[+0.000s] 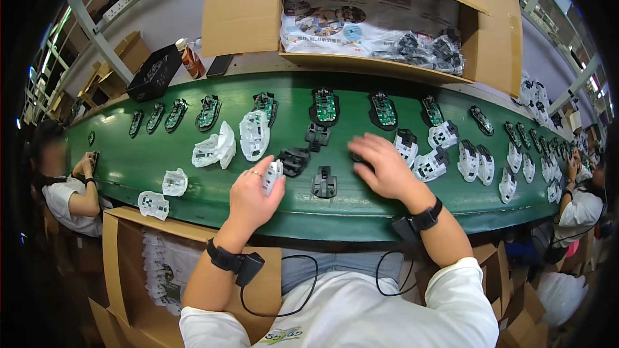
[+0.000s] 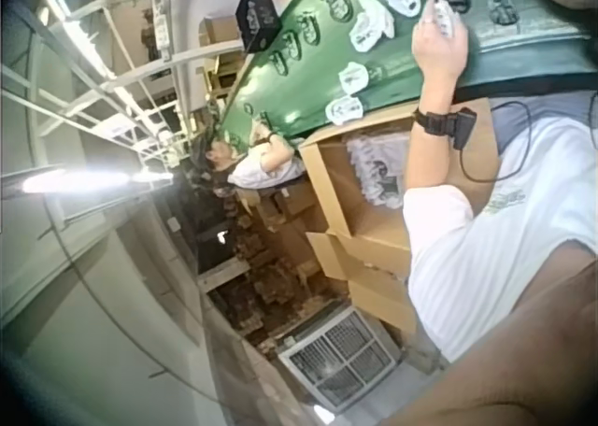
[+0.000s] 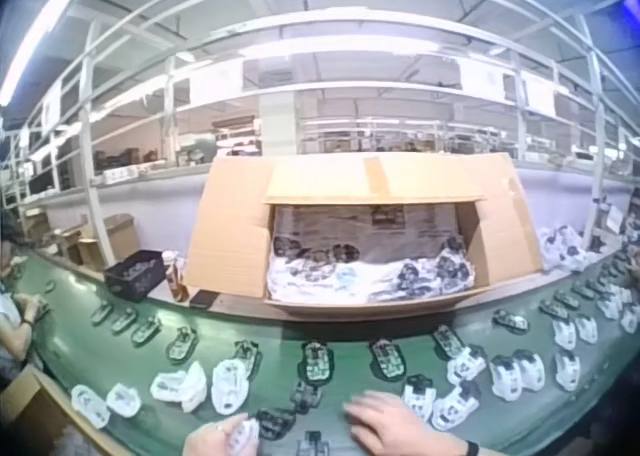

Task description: The person assembles small electronic devices at a workstation. They pick up white plastic housings and black internal components, fit them together, and place the assembled units into a cardboard box. The person also handles circuit boards and plastic bags containing parts throughout the process.

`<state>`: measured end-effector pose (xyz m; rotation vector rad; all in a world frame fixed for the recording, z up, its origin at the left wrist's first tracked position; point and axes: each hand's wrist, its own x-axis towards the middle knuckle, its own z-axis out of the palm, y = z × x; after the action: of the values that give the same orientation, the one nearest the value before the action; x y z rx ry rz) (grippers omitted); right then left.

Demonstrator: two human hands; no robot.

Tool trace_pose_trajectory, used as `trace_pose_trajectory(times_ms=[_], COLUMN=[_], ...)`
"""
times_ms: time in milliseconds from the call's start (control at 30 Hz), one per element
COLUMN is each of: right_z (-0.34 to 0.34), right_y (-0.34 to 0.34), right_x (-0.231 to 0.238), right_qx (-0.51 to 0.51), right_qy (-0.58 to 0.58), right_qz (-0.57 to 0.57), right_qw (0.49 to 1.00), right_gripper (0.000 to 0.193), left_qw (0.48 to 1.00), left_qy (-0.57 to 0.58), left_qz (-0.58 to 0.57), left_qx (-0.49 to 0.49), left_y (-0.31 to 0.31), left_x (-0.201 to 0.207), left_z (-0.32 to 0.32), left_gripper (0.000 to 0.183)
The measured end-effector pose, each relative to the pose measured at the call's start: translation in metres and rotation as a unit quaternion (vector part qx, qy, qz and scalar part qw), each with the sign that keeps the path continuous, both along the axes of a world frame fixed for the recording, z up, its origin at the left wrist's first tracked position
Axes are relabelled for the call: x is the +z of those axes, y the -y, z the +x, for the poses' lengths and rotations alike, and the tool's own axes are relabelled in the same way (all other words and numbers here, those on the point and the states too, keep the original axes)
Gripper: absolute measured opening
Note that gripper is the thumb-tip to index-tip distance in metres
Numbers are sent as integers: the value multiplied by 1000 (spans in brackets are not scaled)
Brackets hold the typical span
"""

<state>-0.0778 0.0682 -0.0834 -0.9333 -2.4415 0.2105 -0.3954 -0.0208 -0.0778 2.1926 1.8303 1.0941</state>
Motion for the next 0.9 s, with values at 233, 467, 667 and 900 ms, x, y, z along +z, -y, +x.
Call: trace_pose_trajectory(times_ms=[233, 467, 667, 900], right_z=[1, 8, -2, -50], right_y=[19, 15, 24, 38], right_x=[29, 33, 17, 9], right_qx=[-73, 83, -53, 124], right_qy=[77, 64, 40, -239], right_qz=[-189, -91, -53, -91], right_qw=[976, 990, 996, 959], right_gripper=[60, 69, 73, 73], left_qw=[977, 969, 898, 924], left_qy=[195, 210, 420, 358], left_qz=[-83, -130, -103, -77], left_qx=[20, 30, -75, -107], left_y=[-7, -2, 3, 14], left_x=[-8, -5, -2, 0], left_z=[2, -6, 13, 49], left_gripper=[51, 45, 38, 46])
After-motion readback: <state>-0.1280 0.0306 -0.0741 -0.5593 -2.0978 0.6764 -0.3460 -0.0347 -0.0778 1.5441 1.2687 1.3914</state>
